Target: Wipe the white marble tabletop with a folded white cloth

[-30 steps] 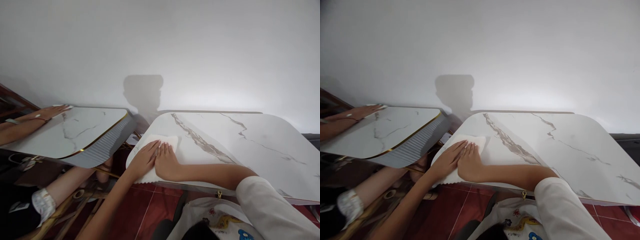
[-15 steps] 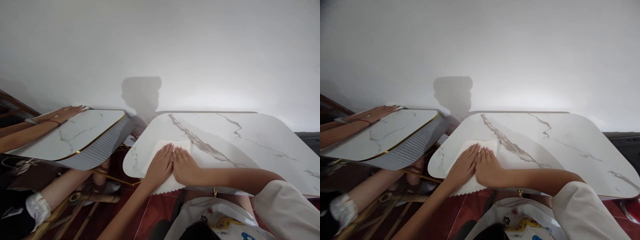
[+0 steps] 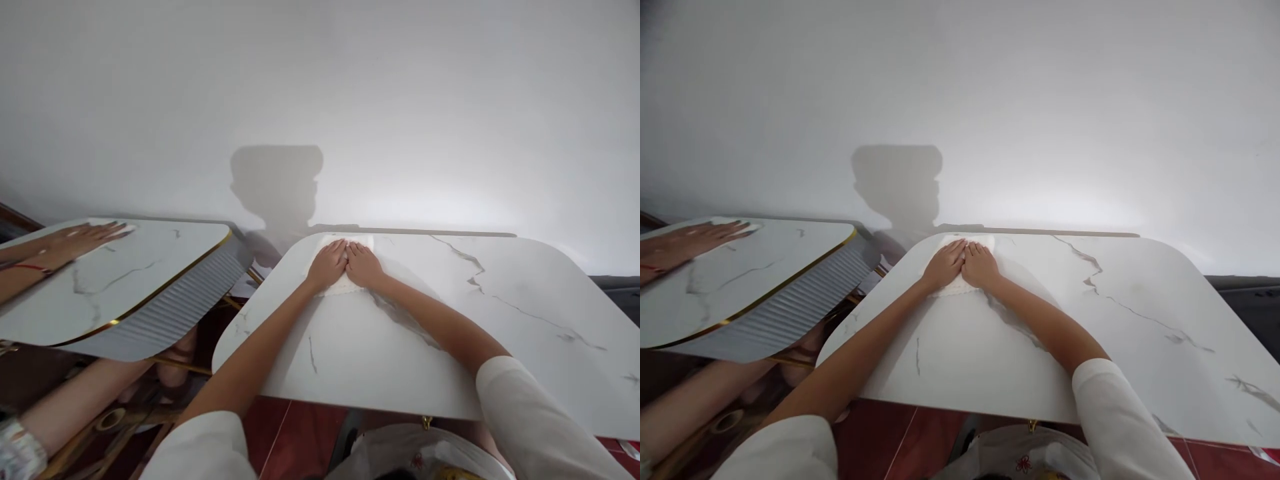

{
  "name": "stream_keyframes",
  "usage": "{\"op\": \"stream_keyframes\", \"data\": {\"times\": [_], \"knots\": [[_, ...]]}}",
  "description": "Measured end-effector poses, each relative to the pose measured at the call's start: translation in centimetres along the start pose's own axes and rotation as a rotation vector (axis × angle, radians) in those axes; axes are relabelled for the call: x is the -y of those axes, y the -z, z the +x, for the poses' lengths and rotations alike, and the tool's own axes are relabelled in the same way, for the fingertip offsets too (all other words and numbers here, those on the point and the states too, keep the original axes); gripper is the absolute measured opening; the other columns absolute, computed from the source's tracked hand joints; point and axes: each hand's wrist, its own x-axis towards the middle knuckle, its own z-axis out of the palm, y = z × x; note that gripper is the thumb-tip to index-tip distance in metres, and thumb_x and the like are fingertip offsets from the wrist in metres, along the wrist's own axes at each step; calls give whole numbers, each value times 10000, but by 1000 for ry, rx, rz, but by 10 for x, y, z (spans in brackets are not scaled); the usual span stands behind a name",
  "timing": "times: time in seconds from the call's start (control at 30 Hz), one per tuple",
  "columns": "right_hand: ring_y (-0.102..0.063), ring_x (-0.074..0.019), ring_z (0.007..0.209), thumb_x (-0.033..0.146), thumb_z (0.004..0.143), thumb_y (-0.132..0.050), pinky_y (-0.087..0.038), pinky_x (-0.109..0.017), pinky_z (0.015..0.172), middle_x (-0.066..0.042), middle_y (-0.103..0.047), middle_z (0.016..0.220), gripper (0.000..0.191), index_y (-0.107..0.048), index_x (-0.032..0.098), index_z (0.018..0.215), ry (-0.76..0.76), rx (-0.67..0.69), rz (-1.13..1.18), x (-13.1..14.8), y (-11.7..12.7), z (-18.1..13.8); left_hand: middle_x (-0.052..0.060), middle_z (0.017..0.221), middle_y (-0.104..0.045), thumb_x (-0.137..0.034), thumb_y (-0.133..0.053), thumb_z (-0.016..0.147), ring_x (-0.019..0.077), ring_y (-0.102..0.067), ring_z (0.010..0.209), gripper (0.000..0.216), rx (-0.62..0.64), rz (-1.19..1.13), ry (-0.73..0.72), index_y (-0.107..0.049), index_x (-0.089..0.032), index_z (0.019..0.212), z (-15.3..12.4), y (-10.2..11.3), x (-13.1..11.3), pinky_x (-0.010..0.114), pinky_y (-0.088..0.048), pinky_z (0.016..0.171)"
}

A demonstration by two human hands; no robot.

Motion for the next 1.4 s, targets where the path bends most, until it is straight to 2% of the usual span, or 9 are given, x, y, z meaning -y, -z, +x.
{"op": "stream_keyframes", "data": {"times": [0.2,0.37,0.53,0.67,0.8,0.9,1.03,1.2,1.4], "knots": [[-305,-251,1330,199,908,-341,-211,-362,1091,-184,-386,1429,523,-356,-31,1377,-45,-20,-1,-29,-10,47,105,1429,-414,-262,-316,850,203,-353,1330,527,-1,-5,-30,-403,-101,1345,54,-18,29,376,-264,1117],[-329,-234,1318,206,921,-310,-220,-346,1084,-173,-409,1417,510,-365,-19,1374,-97,-8,-11,-52,-8,63,119,1383,-467,-254,-315,858,205,-409,1284,503,22,-22,-76,-435,-87,1317,87,-25,31,366,-295,1092],[-322,-241,1323,199,916,-311,-235,-352,1071,-178,-368,1443,516,-347,-5,1388,-127,39,-29,-64,1,54,142,1380,-463,-230,-284,880,217,-401,1284,490,36,-17,-89,-424,-69,1321,95,-29,13,397,-288,1085],[-326,-271,1319,194,917,-313,-228,-363,1071,-199,-366,1437,517,-351,-38,1377,-173,6,-76,-61,6,35,166,1426,-397,-222,-274,888,228,-334,1332,511,54,-14,-139,-374,-35,1353,87,-28,-3,405,-245,1107],[-309,-305,1327,185,915,-322,-231,-401,1067,-234,-337,1441,525,-337,-65,1376,-206,-6,-125,-45,13,5,156,1461,-344,-239,-259,898,225,-276,1367,526,64,-25,-201,-339,-42,1378,67,-22,-20,407,-219,1123],[-304,-328,1328,183,913,-328,-236,-422,1066,-261,-330,1433,535,-326,-87,1374,-225,6,-158,-24,21,-23,150,1465,-338,-234,-243,901,217,-262,1375,525,78,-41,-242,-331,-48,1384,39,-12,-35,407,-220,1129],[-361,-364,1290,168,888,-354,-282,-482,1034,-320,-362,1382,544,-346,-136,1339,-164,20,-194,13,30,-61,131,1467,-344,-248,-228,910,211,-275,1372,519,89,-66,-248,-338,-82,1390,-12,7,-49,409,-231,1133],[-429,-410,1231,167,837,-405,-363,-542,957,-374,-397,1314,563,-396,-173,1285,-49,88,-255,65,40,-98,106,1464,-357,-270,-238,915,206,-298,1364,526,107,-66,-253,-313,-130,1416,-80,31,-54,406,-263,1123],[-456,-426,1203,182,797,-465,-384,-564,933,-403,-380,1299,595,-412,-189,1259,38,156,-195,112,50,-134,68,1487,-320,-268,-289,896,223,-297,1365,578,134,-29,-207,-203,-199,1463,-148,55,-61,423,-284,1111]]}}
